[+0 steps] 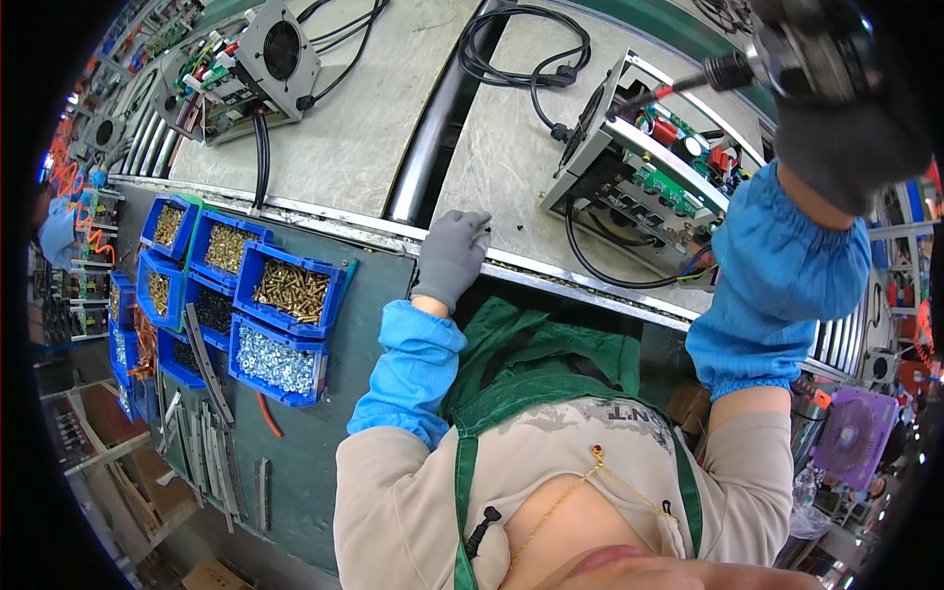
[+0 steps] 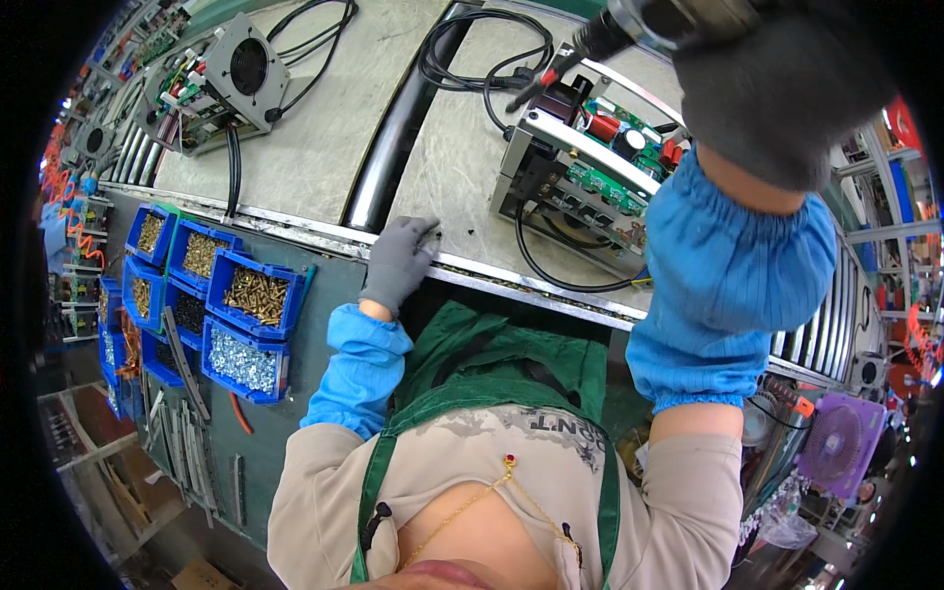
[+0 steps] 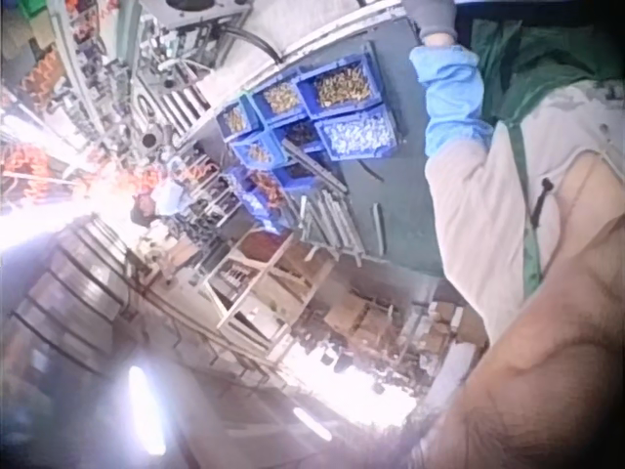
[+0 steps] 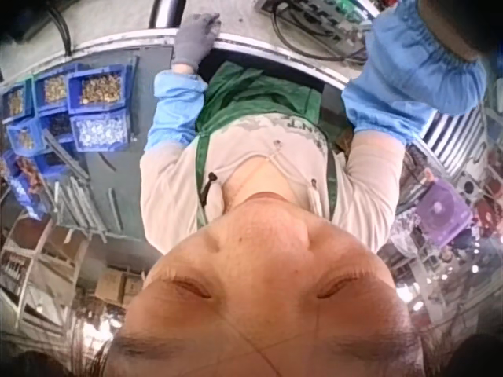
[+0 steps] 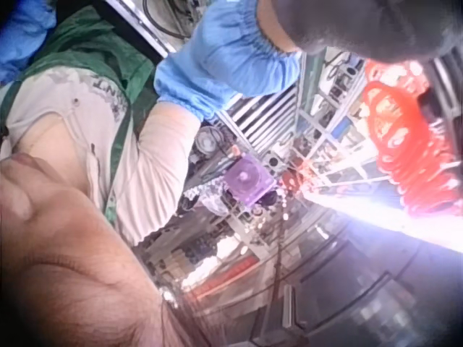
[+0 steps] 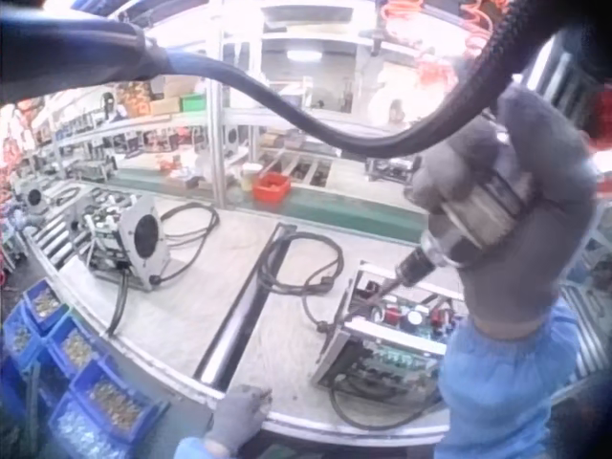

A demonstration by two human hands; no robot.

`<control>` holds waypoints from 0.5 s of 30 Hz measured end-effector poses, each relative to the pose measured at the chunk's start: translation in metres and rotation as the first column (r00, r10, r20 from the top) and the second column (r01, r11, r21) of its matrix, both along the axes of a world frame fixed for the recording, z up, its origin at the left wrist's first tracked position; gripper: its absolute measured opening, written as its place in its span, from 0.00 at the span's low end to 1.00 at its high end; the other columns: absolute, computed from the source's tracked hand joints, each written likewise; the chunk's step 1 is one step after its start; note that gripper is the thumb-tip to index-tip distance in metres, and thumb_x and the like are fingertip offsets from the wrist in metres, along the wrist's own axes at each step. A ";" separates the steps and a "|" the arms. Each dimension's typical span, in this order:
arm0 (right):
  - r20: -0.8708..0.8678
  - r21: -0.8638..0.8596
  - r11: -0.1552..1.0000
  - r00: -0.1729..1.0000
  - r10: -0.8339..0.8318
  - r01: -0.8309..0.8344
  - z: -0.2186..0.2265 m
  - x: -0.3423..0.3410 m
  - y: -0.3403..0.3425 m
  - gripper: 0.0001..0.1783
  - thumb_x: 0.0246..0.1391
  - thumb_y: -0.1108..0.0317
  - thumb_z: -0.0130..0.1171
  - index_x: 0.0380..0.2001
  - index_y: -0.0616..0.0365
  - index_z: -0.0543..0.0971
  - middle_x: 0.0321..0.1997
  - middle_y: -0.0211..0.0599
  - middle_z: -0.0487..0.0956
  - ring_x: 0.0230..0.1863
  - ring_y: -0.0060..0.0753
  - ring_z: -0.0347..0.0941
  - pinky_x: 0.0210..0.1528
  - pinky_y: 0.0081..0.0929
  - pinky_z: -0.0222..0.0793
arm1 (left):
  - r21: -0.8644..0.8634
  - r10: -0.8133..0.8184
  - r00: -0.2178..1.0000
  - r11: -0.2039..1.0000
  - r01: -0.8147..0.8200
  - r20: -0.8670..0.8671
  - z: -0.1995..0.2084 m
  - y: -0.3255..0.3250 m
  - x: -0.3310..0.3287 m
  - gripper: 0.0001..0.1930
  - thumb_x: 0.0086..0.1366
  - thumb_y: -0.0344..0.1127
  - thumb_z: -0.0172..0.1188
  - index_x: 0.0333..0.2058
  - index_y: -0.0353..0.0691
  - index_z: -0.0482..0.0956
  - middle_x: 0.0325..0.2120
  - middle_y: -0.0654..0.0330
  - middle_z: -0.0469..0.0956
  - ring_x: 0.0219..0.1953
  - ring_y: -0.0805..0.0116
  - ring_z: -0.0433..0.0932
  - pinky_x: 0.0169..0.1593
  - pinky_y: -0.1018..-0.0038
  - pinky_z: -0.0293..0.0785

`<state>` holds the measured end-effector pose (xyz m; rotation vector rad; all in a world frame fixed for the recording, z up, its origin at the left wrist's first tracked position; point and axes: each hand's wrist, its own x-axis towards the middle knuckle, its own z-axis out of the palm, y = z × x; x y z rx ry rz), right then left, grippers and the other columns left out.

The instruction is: The person secures screws into an electronic power module using a pneumatic screwdriver.

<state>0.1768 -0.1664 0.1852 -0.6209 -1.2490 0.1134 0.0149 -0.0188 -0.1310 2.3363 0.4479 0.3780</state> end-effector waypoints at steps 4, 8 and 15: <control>-0.008 -0.200 0.980 1.000 -0.013 0.011 -0.010 0.007 -0.048 0.17 0.54 0.63 0.49 0.42 0.65 0.73 0.26 0.32 0.69 0.29 0.28 0.67 0.36 0.31 0.65 | 0.121 -0.014 0.996 0.992 0.024 -0.084 -0.005 -0.014 0.010 0.15 0.53 0.37 0.63 0.41 0.48 0.80 0.34 0.58 0.75 0.40 0.57 0.73 0.43 0.63 0.71; 0.036 -0.284 0.958 0.999 -0.030 0.039 -0.020 -0.004 -0.071 0.19 0.54 0.61 0.48 0.44 0.63 0.72 0.25 0.26 0.63 0.29 0.24 0.59 0.39 0.32 0.57 | 0.270 -0.033 0.999 0.963 0.022 0.038 -0.007 -0.028 0.027 0.12 0.50 0.38 0.64 0.36 0.50 0.83 0.33 0.61 0.75 0.39 0.58 0.72 0.42 0.65 0.69; 0.037 -0.119 0.979 0.986 -0.165 0.168 -0.043 -0.019 -0.103 0.33 0.53 0.62 0.47 0.62 0.64 0.59 0.23 0.24 0.58 0.23 0.22 0.57 0.31 0.31 0.55 | 0.408 -0.048 0.999 0.912 0.035 0.023 -0.007 -0.034 0.040 0.10 0.52 0.36 0.61 0.35 0.53 0.83 0.30 0.62 0.76 0.40 0.59 0.72 0.42 0.64 0.69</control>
